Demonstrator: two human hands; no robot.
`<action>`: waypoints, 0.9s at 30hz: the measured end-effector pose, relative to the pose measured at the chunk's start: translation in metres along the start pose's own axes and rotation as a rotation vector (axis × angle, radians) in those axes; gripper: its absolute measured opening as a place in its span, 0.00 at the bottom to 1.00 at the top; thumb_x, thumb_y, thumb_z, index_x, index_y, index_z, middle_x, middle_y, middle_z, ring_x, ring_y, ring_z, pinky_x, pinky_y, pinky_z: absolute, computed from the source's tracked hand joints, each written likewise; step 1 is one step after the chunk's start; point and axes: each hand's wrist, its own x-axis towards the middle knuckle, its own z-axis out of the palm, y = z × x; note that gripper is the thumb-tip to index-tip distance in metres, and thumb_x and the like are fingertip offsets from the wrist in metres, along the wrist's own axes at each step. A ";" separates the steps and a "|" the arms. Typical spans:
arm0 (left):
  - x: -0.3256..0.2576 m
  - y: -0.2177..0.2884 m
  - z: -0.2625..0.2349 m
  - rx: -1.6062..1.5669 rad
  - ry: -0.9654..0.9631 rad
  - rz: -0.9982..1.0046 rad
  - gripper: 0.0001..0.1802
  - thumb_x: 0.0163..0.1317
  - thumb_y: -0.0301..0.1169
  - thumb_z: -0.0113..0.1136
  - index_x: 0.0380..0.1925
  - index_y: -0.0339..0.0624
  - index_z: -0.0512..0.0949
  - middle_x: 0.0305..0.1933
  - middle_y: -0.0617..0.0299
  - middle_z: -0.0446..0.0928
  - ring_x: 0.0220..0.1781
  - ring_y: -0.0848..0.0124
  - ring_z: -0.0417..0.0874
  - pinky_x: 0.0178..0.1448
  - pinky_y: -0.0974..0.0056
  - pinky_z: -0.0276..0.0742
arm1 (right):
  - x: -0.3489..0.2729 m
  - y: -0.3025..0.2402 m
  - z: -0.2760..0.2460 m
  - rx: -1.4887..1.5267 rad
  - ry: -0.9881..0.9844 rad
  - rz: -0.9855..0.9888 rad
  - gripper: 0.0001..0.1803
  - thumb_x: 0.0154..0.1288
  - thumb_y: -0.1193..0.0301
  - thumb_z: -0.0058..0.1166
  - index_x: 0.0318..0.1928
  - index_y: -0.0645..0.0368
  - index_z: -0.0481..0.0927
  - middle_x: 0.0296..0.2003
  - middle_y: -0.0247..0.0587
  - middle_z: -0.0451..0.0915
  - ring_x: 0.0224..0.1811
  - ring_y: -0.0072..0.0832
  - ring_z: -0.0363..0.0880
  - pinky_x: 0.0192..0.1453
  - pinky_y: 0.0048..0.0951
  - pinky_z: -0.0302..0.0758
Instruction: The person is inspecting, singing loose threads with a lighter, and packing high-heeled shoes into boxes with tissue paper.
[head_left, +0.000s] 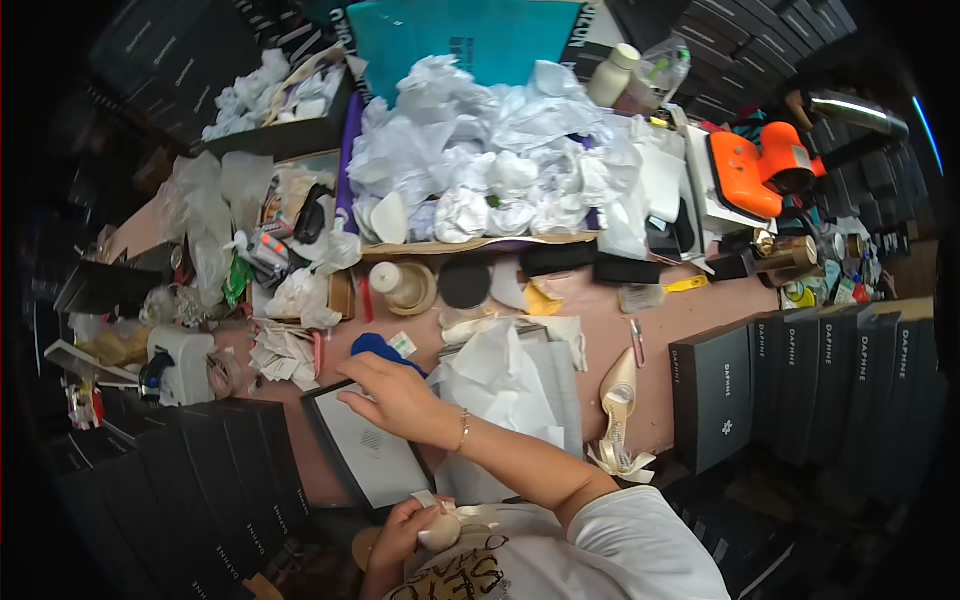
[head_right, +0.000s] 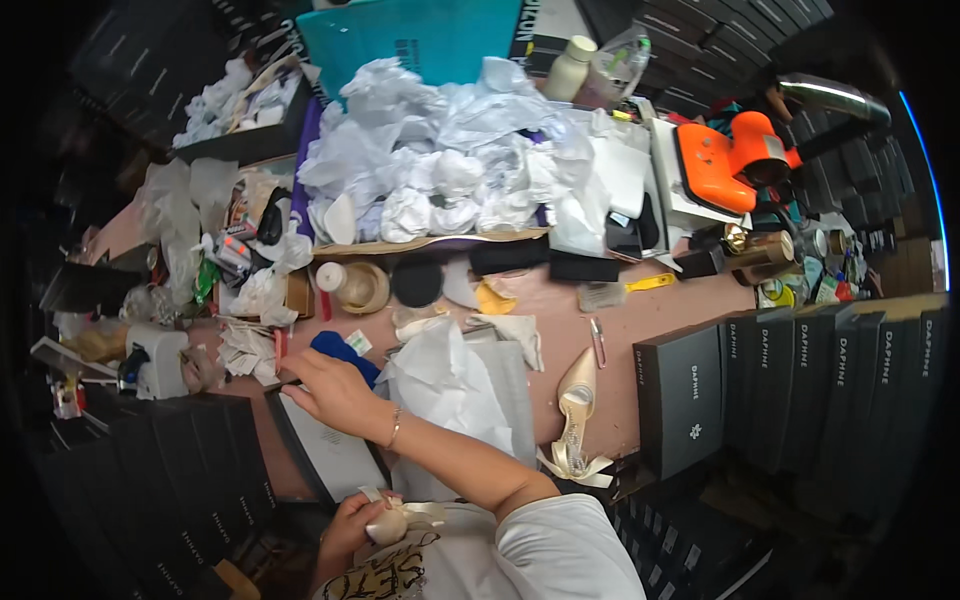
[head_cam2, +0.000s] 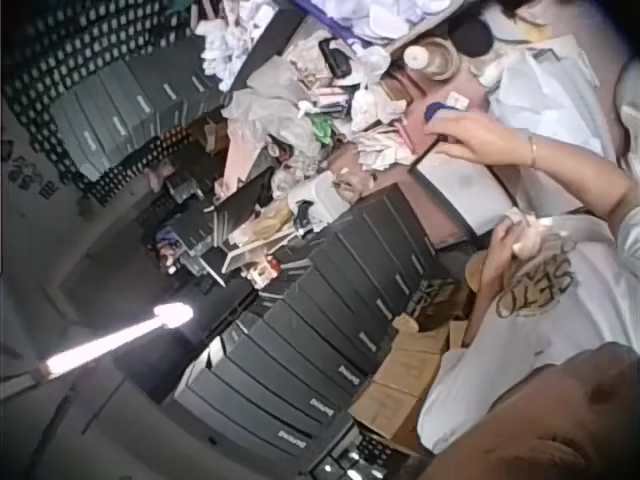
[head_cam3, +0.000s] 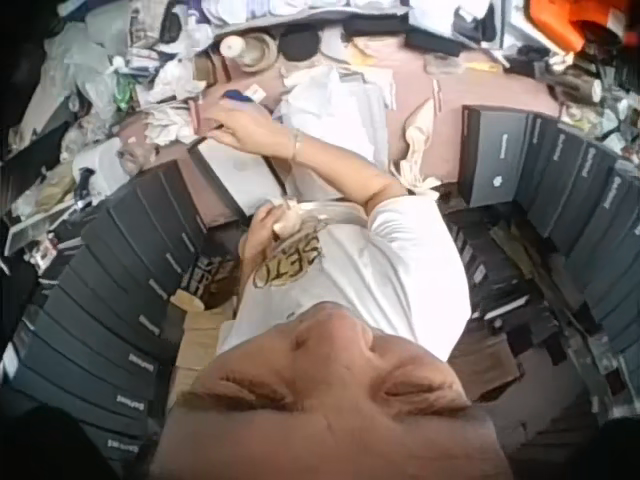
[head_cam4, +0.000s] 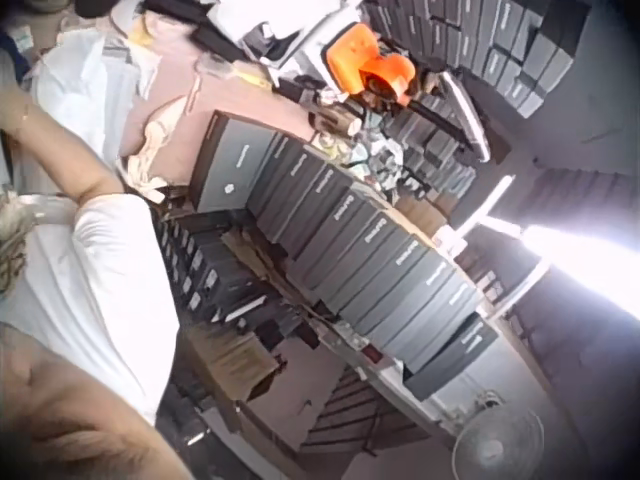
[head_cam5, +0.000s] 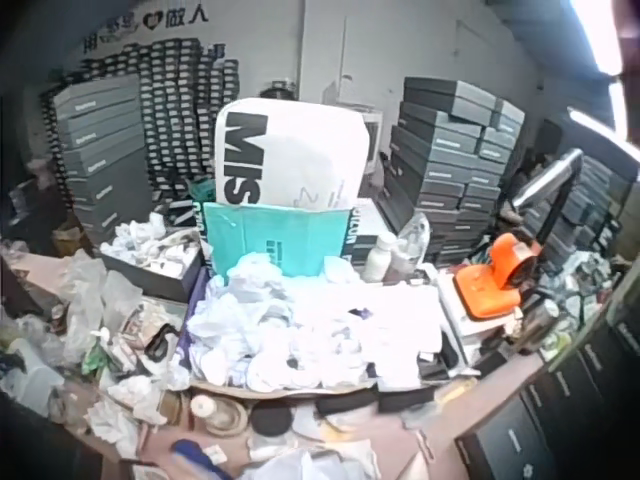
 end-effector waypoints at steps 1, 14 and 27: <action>-0.001 -0.004 0.005 0.000 0.015 0.012 0.13 0.65 0.29 0.51 0.43 0.31 0.76 0.47 0.57 0.77 0.43 0.74 0.77 0.48 0.69 0.73 | -0.010 -0.004 -0.029 -0.011 0.019 0.048 0.17 0.58 0.69 0.58 0.47 0.60 0.74 0.37 0.45 0.76 0.32 0.38 0.78 0.36 0.33 0.75; 0.005 -0.013 0.082 0.050 0.185 0.039 0.12 0.65 0.29 0.51 0.42 0.30 0.77 0.41 0.56 0.80 0.39 0.72 0.80 0.46 0.69 0.75 | -0.086 0.119 -0.344 -1.014 0.254 0.262 0.23 0.48 0.66 0.64 0.46 0.58 0.75 0.46 0.43 0.74 0.52 0.39 0.69 0.53 0.41 0.63; 0.019 0.004 0.108 0.033 0.429 -0.078 0.14 0.63 0.33 0.53 0.41 0.33 0.76 0.41 0.56 0.79 0.40 0.69 0.79 0.46 0.66 0.74 | -0.048 0.215 -0.445 -0.852 0.316 0.412 0.07 0.55 0.74 0.53 0.28 0.66 0.72 0.28 0.55 0.75 0.32 0.51 0.77 0.36 0.44 0.73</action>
